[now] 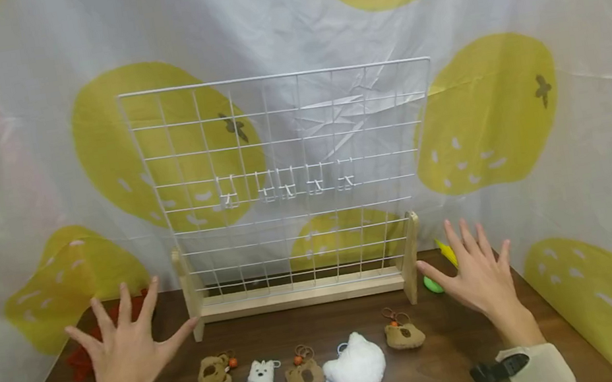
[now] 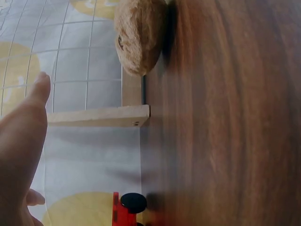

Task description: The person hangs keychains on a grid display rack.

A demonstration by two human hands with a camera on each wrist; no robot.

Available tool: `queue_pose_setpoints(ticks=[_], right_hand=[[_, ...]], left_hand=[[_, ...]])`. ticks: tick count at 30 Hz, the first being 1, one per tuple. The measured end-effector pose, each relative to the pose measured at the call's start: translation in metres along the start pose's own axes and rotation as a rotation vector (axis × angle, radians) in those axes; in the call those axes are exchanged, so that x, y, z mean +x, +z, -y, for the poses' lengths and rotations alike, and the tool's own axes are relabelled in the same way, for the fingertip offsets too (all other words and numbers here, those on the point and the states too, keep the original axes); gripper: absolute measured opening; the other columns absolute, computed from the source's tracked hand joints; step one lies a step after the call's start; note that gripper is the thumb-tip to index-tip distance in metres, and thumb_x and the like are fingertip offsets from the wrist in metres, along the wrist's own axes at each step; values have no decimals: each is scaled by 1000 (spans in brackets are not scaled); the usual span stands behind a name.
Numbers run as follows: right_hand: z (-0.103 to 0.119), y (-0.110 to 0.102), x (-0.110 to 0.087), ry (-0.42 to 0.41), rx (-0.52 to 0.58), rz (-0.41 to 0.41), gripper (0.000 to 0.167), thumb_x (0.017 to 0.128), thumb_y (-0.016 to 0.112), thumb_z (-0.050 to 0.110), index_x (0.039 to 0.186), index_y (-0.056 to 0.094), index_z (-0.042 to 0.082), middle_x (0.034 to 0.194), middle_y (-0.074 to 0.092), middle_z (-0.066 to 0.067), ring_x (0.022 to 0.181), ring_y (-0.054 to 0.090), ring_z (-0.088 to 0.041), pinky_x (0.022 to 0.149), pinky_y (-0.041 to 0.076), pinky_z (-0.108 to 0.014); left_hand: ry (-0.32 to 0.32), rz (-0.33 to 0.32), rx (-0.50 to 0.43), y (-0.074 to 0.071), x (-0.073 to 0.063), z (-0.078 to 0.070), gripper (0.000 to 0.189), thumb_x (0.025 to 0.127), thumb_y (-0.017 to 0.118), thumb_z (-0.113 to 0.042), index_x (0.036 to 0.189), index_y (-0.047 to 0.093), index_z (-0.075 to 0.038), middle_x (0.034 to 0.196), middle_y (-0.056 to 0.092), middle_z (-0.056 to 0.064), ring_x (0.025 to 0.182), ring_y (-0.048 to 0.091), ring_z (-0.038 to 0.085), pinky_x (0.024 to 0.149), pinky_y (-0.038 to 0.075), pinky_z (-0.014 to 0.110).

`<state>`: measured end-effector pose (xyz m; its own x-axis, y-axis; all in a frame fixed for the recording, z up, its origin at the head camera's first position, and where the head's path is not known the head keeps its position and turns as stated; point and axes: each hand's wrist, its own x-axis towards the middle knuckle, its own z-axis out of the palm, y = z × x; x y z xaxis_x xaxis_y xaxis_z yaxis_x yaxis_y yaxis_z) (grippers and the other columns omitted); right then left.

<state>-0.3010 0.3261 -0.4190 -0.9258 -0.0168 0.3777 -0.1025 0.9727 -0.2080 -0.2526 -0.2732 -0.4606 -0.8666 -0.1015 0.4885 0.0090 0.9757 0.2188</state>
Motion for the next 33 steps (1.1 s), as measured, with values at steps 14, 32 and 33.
queue_pose_setpoints(ticks=[14, 32, 33], right_hand=[[-1, 6, 1, -2, 9, 10, 112, 95, 54, 84, 176, 8, 21, 179, 14, -27, 164, 9, -58, 120, -8, -89], [28, 56, 15, -82, 453, 10, 49, 108, 69, 30, 145, 58, 1, 122, 77, -25, 110, 77, -41, 85, 67, -53], [28, 58, 15, -74, 441, -8, 45, 109, 69, 28, 143, 60, 0, 119, 78, -25, 107, 78, -41, 81, 68, -52]], left_hand=[[5, -18, -7, 5, -6, -1, 113, 83, 68, -87, 173, 16, -42, 171, 31, 35, 157, 0, 71, 109, -23, 92], [228, -128, -202, 14, -22, -42, 41, 89, 88, -33, 116, 76, -4, 110, 79, 16, 99, 74, 38, 77, 63, 57], [214, -61, -231, 16, -23, -45, 34, 91, 88, -29, 113, 77, -5, 107, 79, 14, 92, 74, 34, 70, 63, 52]])
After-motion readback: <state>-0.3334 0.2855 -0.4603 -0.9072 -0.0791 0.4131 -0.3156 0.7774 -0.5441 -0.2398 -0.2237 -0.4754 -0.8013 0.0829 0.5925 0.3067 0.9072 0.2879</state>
